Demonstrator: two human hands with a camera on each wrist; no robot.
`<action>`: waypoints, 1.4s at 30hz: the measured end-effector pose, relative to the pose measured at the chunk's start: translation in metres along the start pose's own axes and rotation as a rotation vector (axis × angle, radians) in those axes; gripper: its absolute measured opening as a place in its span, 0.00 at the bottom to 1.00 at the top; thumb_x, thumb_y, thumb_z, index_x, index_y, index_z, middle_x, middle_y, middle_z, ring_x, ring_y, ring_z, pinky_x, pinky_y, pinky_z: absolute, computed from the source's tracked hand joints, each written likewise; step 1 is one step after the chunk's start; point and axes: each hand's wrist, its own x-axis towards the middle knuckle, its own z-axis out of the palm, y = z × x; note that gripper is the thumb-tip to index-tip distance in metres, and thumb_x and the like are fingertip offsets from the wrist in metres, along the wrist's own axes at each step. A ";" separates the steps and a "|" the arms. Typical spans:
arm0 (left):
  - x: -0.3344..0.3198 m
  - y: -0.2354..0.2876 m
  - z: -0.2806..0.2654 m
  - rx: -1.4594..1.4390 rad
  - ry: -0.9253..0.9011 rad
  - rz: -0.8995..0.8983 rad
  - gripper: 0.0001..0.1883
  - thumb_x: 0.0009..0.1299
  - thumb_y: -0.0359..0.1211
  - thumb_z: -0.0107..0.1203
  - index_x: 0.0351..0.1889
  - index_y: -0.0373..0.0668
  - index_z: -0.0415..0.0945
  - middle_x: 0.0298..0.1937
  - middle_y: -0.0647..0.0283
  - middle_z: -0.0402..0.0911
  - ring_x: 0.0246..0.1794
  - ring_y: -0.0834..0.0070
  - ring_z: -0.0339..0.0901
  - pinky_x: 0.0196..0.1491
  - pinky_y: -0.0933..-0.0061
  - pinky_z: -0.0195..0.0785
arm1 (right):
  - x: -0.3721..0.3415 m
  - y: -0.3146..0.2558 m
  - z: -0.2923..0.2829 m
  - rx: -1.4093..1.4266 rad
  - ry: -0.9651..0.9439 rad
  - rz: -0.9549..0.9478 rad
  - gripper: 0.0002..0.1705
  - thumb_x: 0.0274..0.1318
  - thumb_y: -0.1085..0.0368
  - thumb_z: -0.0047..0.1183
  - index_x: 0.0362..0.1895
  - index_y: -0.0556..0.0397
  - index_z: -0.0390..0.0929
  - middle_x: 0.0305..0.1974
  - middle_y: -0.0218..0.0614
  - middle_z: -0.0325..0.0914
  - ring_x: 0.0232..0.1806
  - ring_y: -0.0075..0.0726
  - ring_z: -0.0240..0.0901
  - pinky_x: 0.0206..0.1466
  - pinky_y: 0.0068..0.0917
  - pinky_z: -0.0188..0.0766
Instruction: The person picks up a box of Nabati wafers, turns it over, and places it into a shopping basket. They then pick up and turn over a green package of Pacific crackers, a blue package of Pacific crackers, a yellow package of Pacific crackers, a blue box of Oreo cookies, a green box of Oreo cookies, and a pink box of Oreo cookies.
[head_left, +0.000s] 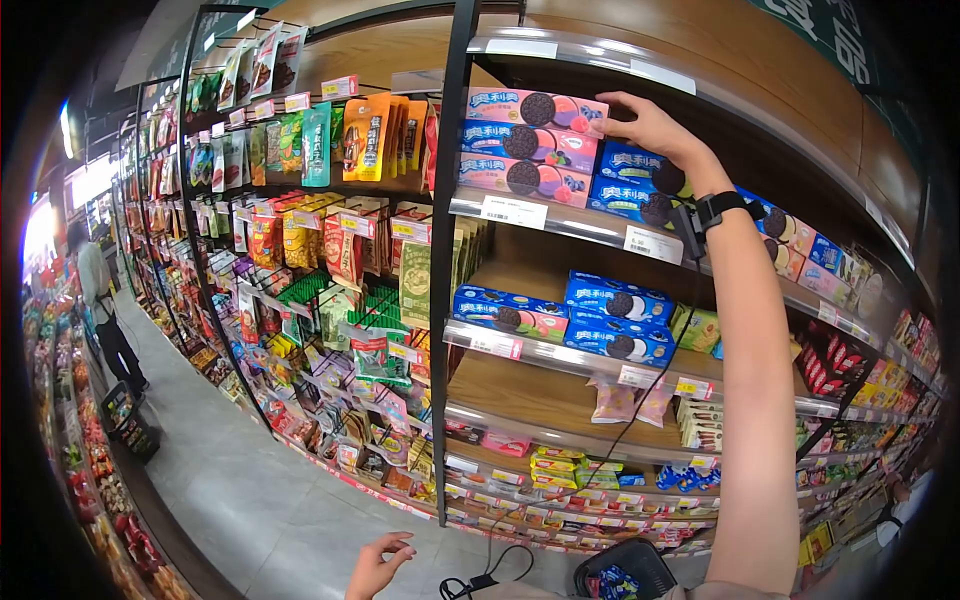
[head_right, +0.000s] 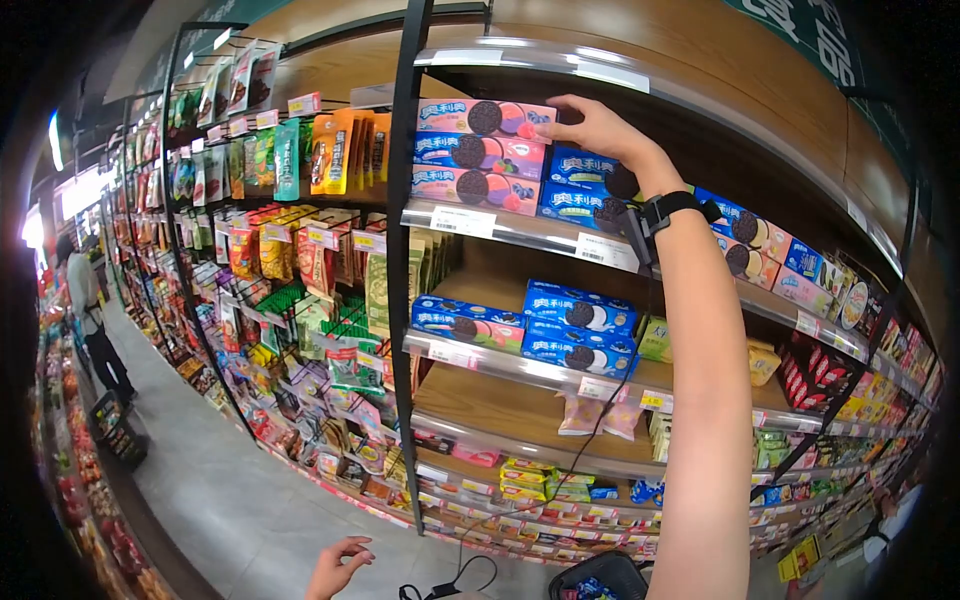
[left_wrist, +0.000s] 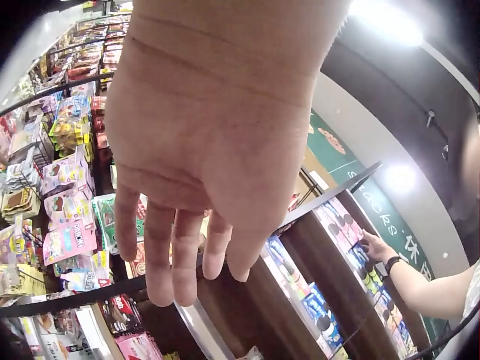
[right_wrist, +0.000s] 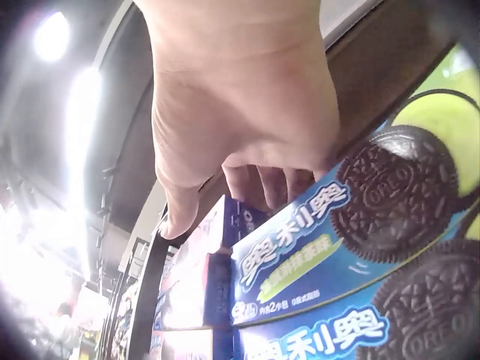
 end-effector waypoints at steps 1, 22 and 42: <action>0.002 0.003 0.000 0.007 -0.002 -0.005 0.18 0.75 0.34 0.59 0.61 0.40 0.80 0.38 0.62 0.86 0.39 0.76 0.83 0.44 0.72 0.74 | 0.001 -0.006 0.000 -0.001 -0.004 -0.021 0.50 0.49 0.37 0.70 0.71 0.51 0.72 0.66 0.51 0.74 0.66 0.48 0.72 0.68 0.40 0.69; 0.011 0.012 0.019 0.102 0.030 -0.037 0.17 0.72 0.33 0.65 0.58 0.40 0.82 0.39 0.62 0.89 0.43 0.76 0.85 0.52 0.71 0.74 | -0.037 -0.040 0.032 -0.558 0.445 -0.283 0.32 0.48 0.51 0.68 0.58 0.45 0.78 0.52 0.34 0.81 0.57 0.47 0.76 0.58 0.45 0.76; 0.032 0.114 0.158 -0.523 -0.171 0.257 0.57 0.60 0.34 0.76 0.81 0.44 0.45 0.65 0.46 0.76 0.52 0.63 0.84 0.60 0.62 0.72 | -0.476 -0.015 0.069 0.072 0.155 -0.255 0.34 0.39 0.59 0.79 0.52 0.54 0.79 0.47 0.42 0.84 0.48 0.50 0.83 0.50 0.40 0.81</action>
